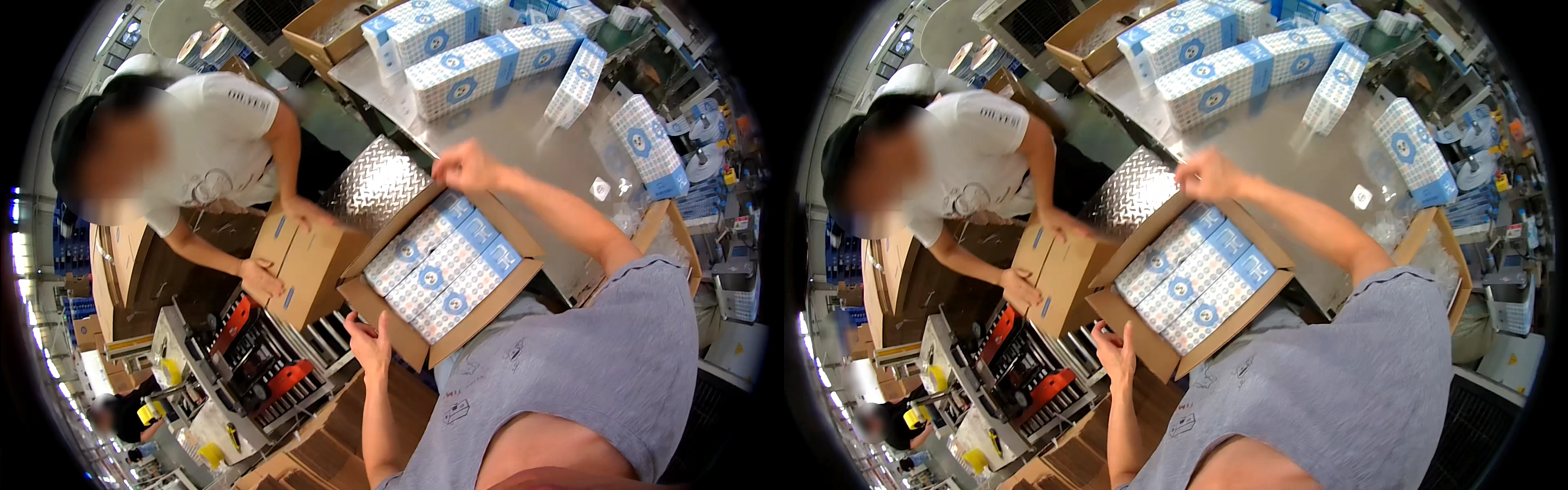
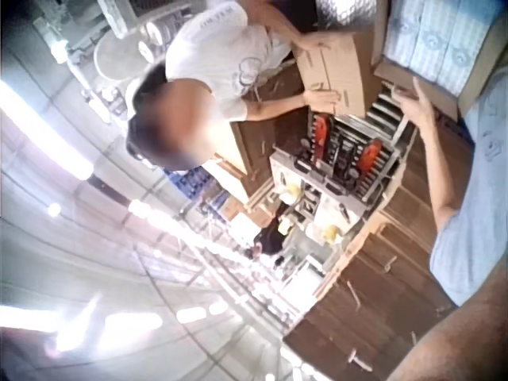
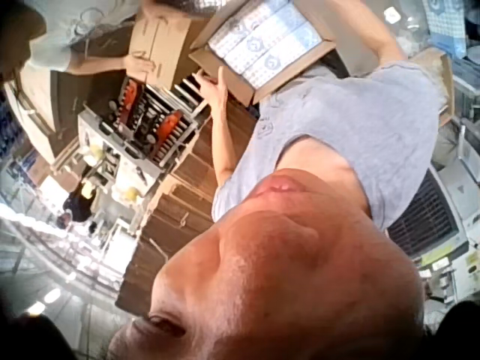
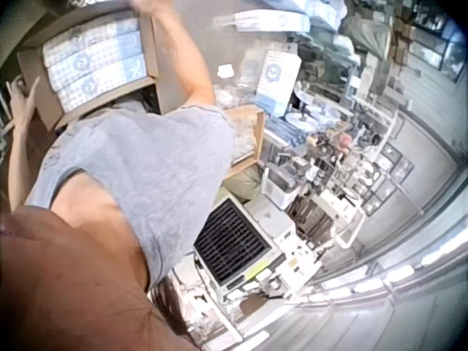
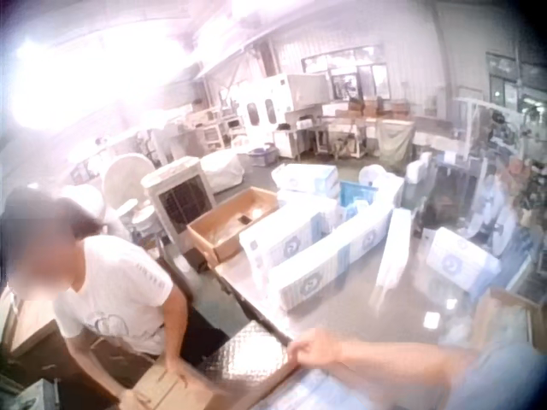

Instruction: The person assembles cardboard boxes and packs rectangular blue and white packages into them in a factory setting, occasionally retrieving fresh cardboard from a stack.

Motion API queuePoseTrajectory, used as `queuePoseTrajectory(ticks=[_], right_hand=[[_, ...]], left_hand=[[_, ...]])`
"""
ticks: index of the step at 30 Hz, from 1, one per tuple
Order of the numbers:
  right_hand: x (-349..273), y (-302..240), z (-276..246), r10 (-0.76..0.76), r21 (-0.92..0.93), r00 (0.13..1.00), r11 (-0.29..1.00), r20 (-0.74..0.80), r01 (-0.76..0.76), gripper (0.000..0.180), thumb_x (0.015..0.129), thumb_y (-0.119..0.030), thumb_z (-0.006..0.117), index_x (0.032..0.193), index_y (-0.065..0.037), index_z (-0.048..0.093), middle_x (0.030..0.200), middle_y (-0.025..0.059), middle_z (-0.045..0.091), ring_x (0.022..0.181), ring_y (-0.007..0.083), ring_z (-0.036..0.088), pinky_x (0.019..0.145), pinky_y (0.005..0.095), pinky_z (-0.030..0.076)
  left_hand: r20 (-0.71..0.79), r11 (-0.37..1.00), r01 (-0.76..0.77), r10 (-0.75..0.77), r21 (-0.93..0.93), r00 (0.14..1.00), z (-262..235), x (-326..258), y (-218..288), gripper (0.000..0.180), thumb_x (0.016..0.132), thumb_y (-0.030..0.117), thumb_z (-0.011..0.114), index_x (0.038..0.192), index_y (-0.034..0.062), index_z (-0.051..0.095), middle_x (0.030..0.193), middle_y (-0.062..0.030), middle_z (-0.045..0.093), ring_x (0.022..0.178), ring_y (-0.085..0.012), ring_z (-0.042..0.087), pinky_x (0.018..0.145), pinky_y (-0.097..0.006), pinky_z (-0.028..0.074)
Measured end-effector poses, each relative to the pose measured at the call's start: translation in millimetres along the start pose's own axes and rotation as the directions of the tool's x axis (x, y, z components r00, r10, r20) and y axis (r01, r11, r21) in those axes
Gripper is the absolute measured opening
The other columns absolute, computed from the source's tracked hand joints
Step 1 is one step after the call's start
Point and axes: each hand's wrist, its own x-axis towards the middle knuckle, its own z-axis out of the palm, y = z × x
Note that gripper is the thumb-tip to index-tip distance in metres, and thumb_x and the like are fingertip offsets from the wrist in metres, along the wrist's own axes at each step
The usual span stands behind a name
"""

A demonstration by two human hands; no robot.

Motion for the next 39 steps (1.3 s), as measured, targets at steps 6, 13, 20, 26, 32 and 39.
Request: queuePoseTrajectory(ticks=[6, 13, 20, 26, 32, 39], right_hand=[[127.6, 106.9, -172.9, 0.153, -0.755, 0.854, 0.408, -0.498, -0.513, 0.112, 0.076, 0.008, 0.068, 0.158, -0.041, 0.009, 0.168, 0.0087, 0.010, 0.147, 0.0366, 0.026, 0.113, 0.0735, 0.016], [127.4, 112.8, -135.4, 0.125, -0.910, 0.988, 0.393, -0.091, -0.133, 0.100, 0.060, -0.057, 0.084, 0.141, -0.014, 0.044, 0.124, 0.0100, 0.058, 0.127, 0.0292, 0.052, 0.108, 0.0757, 0.018], [11.0, 122.2, -175.9, -0.002, -0.798, 0.942, 0.531, -0.335, -0.283, 0.055, 0.082, -0.019, 0.074, 0.134, -0.015, 0.056, 0.122, 0.0118, 0.064, 0.115, 0.0275, 0.060, 0.097, 0.0533, 0.044], [-67.9, 60.9, 99.0, -0.561, -0.096, 0.768, 0.785, 0.309, 0.612, 0.041, 0.089, -0.004, 0.052, 0.129, -0.005, 0.061, 0.133, 0.0163, 0.060, 0.128, 0.0343, 0.054, 0.108, 0.0404, 0.045], [7.9, -9.8, 122.5, -0.578, -0.540, 0.783, 0.595, 0.228, 0.596, 0.077, 0.079, -0.009, 0.066, 0.151, -0.012, 0.039, 0.156, 0.0171, 0.037, 0.146, 0.0327, 0.033, 0.122, 0.0489, 0.023], [-58.8, 42.3, 176.1, -0.629, -0.464, 0.776, 0.675, 0.046, 0.574, 0.039, 0.085, -0.015, 0.059, 0.124, -0.014, 0.065, 0.124, 0.0075, 0.066, 0.117, 0.0268, 0.061, 0.104, 0.0487, 0.044]], left_hand=[[0.005, 0.937, 0.059, -0.061, -0.346, 0.998, 28.6, 43.6, -15.8, 0.053, 0.087, 0.011, 0.064, 0.137, 0.0004, 0.049, 0.108, -0.0190, 0.070, 0.096, -0.0244, 0.068, 0.083, -0.035, 0.052], [-0.118, 0.792, 0.008, -0.100, -0.610, 0.988, 11.0, 28.7, -26.7, 0.060, 0.083, -0.012, 0.055, 0.140, -0.0018, 0.045, 0.109, -0.0079, 0.068, 0.089, -0.0152, 0.067, 0.074, -0.027, 0.054], [-0.011, 0.959, 0.148, -0.155, -0.243, 0.988, 69.0, 32.7, -3.3, 0.062, 0.101, 0.019, 0.058, 0.154, 0.0043, 0.031, 0.081, -0.0111, 0.067, 0.064, -0.0153, 0.064, 0.061, -0.029, 0.053], [0.307, 0.768, 0.365, -0.229, -0.526, 0.924, 111.7, 58.6, -31.7, 0.071, 0.107, 0.014, 0.043, 0.161, 0.0164, -0.003, 0.065, -0.0070, 0.056, 0.053, -0.0212, 0.064, 0.051, -0.033, 0.059], [0.251, 0.815, 0.287, -0.180, -0.503, 0.951, 117.3, 51.6, -41.9, 0.074, 0.101, 0.005, 0.051, 0.161, 0.0105, 0.007, 0.067, -0.0096, 0.062, 0.056, -0.0206, 0.067, 0.054, -0.034, 0.059], [0.523, 0.894, 0.172, 0.080, -0.415, 0.848, 110.6, 15.8, -97.7, 0.067, 0.101, 0.029, 0.056, 0.155, 0.0022, 0.027, 0.102, -0.0092, 0.062, 0.089, -0.0234, 0.059, 0.079, -0.039, 0.050]])
